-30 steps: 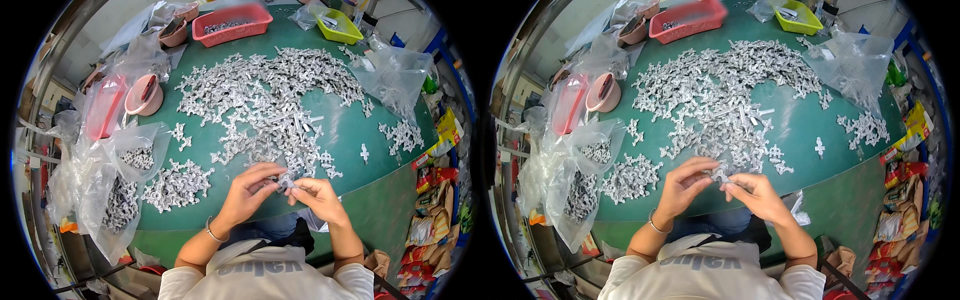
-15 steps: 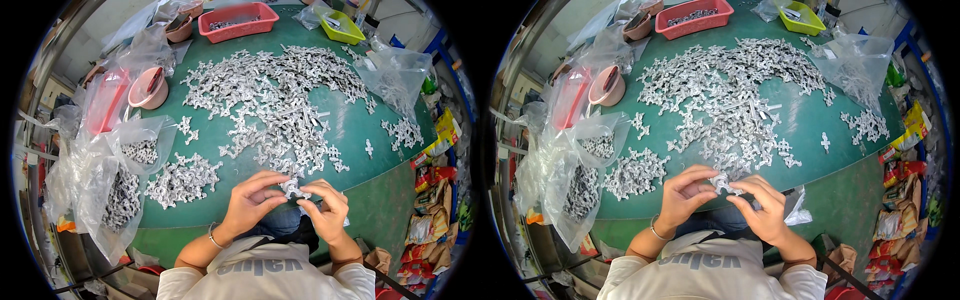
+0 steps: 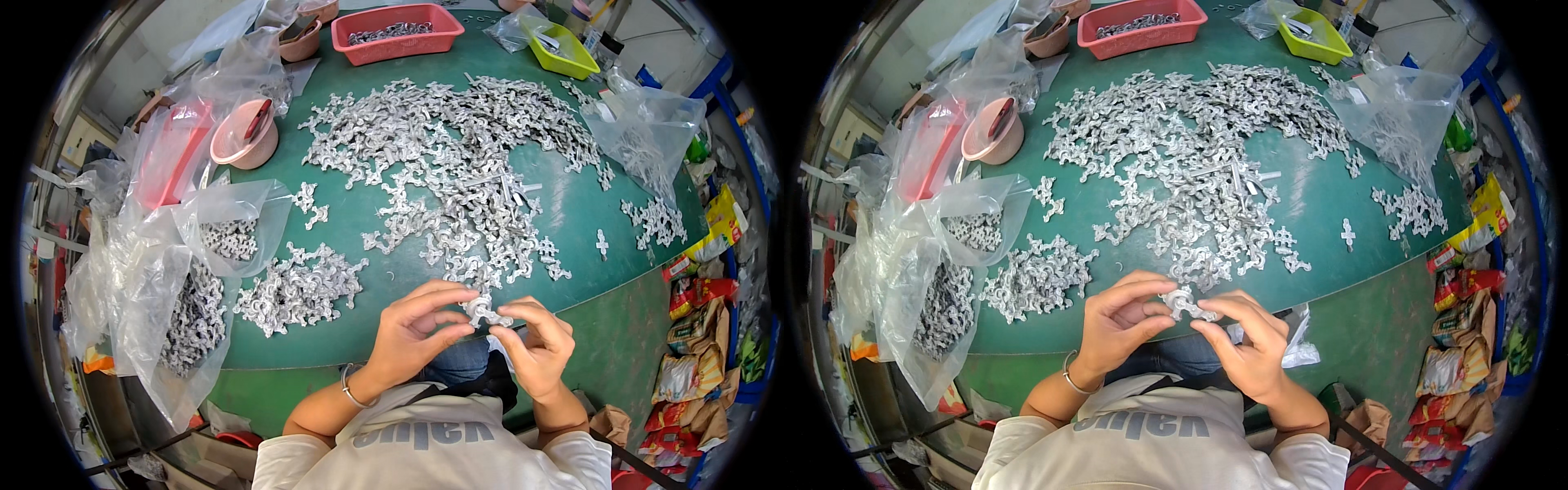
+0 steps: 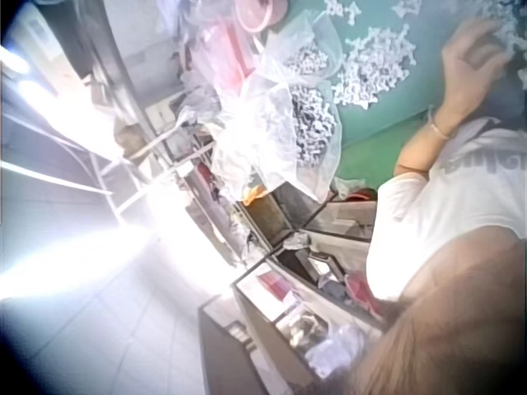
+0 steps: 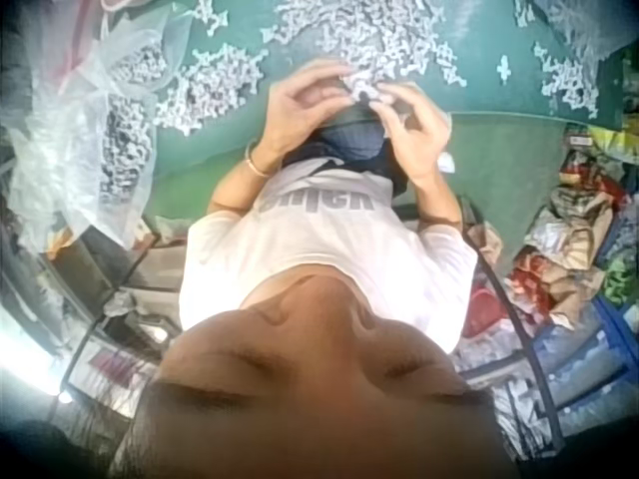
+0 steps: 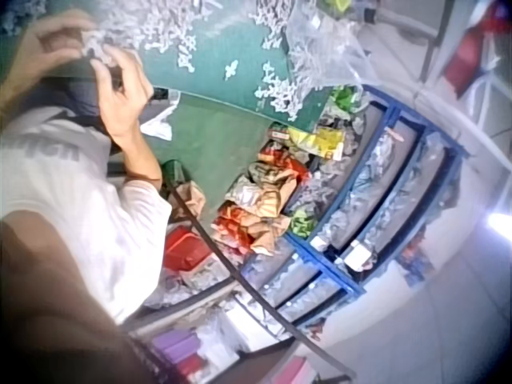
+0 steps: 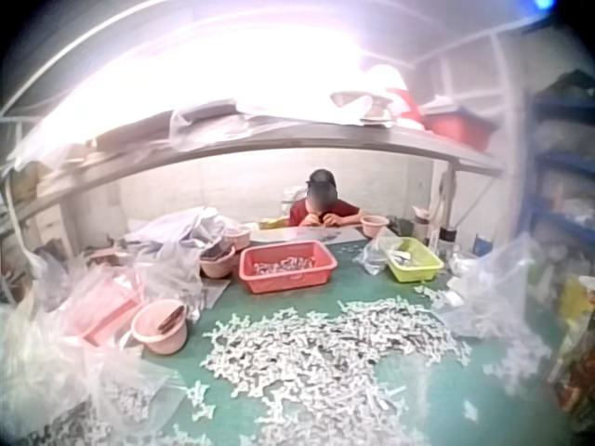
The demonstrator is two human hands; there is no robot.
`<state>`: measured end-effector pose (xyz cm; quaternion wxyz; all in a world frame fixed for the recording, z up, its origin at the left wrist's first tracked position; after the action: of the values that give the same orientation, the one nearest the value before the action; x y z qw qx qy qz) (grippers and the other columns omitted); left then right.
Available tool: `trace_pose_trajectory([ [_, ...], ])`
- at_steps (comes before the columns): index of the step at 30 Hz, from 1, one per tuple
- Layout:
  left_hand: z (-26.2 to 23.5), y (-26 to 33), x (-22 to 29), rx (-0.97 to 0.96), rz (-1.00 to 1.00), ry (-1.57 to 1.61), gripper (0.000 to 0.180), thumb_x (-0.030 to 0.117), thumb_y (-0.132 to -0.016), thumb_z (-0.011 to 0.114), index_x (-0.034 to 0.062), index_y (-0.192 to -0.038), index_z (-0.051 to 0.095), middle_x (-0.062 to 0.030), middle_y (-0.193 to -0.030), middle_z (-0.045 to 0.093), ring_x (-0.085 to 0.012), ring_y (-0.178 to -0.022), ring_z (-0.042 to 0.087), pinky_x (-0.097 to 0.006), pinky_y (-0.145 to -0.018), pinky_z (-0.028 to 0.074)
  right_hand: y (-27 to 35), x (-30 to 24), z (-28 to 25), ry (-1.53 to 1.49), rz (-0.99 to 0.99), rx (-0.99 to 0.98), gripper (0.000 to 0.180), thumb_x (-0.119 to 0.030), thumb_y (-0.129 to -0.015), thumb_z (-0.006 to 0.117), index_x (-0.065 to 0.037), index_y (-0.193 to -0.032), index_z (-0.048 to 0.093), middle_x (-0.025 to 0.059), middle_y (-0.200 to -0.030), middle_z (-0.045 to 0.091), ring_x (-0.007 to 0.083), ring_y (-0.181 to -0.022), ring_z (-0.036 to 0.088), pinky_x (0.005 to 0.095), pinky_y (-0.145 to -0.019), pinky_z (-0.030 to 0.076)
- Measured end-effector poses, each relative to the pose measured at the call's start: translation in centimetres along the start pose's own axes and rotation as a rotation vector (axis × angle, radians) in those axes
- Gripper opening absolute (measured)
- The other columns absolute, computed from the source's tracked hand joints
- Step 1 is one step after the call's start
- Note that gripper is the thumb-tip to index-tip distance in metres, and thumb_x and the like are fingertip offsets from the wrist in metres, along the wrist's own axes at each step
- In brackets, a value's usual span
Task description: The person sorts through a pile of small cross-shaped metal components on a workbench, picking them up one by one, turning them over, and placing some into a plastic bag.
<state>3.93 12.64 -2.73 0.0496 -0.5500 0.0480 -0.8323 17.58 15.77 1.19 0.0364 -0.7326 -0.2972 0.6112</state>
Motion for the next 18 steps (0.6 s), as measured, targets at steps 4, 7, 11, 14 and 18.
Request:
trace_pose_trajectory([
  [4, -0.1, 0.0, 0.1, -0.002, 0.0, 0.0, 0.036, -0.012, -0.076, 0.058, -0.0047, -0.111, 0.055, -0.0133, -0.112, 0.05, -0.0165, -0.099, 0.052, -0.027, -0.079, 0.05, 0.0, 0.0, 0.1, -0.006, -0.001, 0.0, 0.025, 0.007, -0.066, 0.069, 0.005, -0.089, 0.06, 0.015, -0.079, 0.062, 0.0213, -0.068, 0.059, 0.0279, -0.06, 0.046],
  [7, -0.2, 0.0, -0.1, -0.002, -0.006, 0.011, 0.036, -0.012, -0.076, 0.059, -0.0045, -0.111, 0.055, -0.0132, -0.112, 0.05, -0.0164, -0.099, 0.052, -0.026, -0.078, 0.05, 0.0, 0.0, 0.1, -0.005, 0.002, 0.008, 0.024, 0.007, -0.066, 0.07, 0.005, -0.088, 0.06, 0.0152, -0.079, 0.062, 0.0211, -0.068, 0.059, 0.0278, -0.061, 0.046],
  [11, -0.3, 0.0, -0.2, -0.001, -0.008, 0.027, 0.036, -0.011, -0.076, 0.059, -0.0044, -0.111, 0.055, -0.013, -0.112, 0.05, -0.0155, -0.098, 0.051, -0.025, -0.074, 0.049, 0.0, 0.2, 0.2, -0.014, 0.01, 0.002, 0.024, 0.007, -0.066, 0.069, 0.006, -0.088, 0.06, 0.0151, -0.079, 0.063, 0.0208, -0.068, 0.06, 0.0276, -0.061, 0.046],
  [14, -0.4, -0.1, 0.1, 0.06, -0.021, 0.105, 0.03, -0.011, -0.077, 0.058, -0.0088, -0.107, 0.055, -0.0142, -0.105, 0.052, -0.0139, -0.081, 0.056, -0.024, -0.067, 0.047, 0.1, 1.1, 0.5, -0.096, 0.099, -0.005, 0.017, 0.005, -0.071, 0.066, 0.006, -0.087, 0.06, 0.0136, -0.076, 0.063, 0.0187, -0.067, 0.06, 0.0265, -0.062, 0.047],
  [18, -0.9, 0.1, -1.1, 0.105, -0.122, 0.04, 0.02, -0.004, -0.082, 0.055, -0.0077, -0.102, 0.058, -0.0099, -0.084, 0.057, -0.0111, -0.065, 0.055, -0.022, -0.059, 0.045, 1.1, 3.6, 1.2, -0.367, 0.402, 0.028, 0.006, 0.0, -0.082, 0.057, 0.006, -0.083, 0.058, 0.0121, -0.071, 0.063, 0.016, -0.065, 0.061, 0.025, -0.06, 0.047],
])
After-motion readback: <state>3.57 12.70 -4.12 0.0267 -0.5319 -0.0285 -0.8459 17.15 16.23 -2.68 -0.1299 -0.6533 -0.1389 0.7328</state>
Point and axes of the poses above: each hand's wrist, its own y-axis away from the middle knuckle, its own z-axis out of the palm, x = y × z, the point moved 9 cm from there along -y, towards the middle knuckle
